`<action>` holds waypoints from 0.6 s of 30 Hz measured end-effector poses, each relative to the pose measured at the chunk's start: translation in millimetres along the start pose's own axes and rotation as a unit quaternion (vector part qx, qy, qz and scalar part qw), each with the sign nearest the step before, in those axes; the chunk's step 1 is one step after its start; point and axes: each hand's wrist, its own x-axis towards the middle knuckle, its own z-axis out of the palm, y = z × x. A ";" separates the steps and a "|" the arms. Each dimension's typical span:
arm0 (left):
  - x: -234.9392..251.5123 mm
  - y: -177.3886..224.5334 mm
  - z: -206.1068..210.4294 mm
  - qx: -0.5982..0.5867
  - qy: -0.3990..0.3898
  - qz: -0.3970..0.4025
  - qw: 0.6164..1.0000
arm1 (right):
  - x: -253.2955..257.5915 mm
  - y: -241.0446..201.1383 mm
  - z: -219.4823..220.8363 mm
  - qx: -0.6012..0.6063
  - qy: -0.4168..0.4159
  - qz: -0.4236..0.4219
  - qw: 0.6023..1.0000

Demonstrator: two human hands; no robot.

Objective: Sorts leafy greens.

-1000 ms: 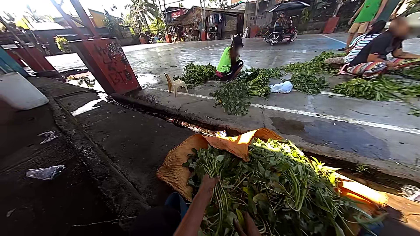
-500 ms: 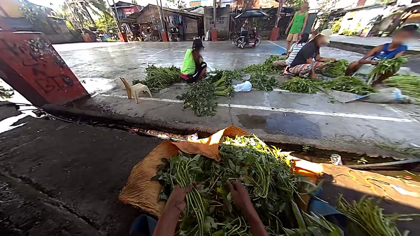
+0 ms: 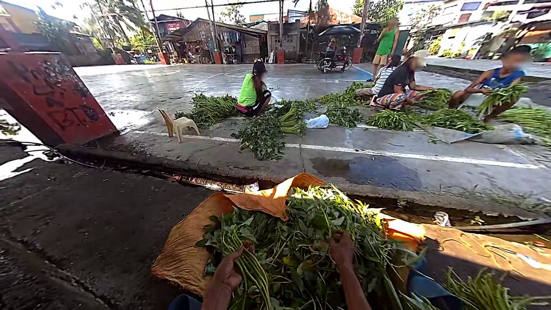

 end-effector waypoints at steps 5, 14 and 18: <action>-3.1 1.8 -1.0 0.000 -0.021 0.021 1.000 | -78.0 7.7 44.0 0.161 -0.115 -0.053 0.979; -20.6 11.3 8.2 0.147 -0.082 0.061 0.984 | -161.3 30.2 62.5 0.133 -0.172 -0.197 0.956; -22.0 9.5 12.1 0.161 -0.097 0.076 0.979 | -166.8 39.3 65.6 0.076 -0.180 -0.281 0.940</action>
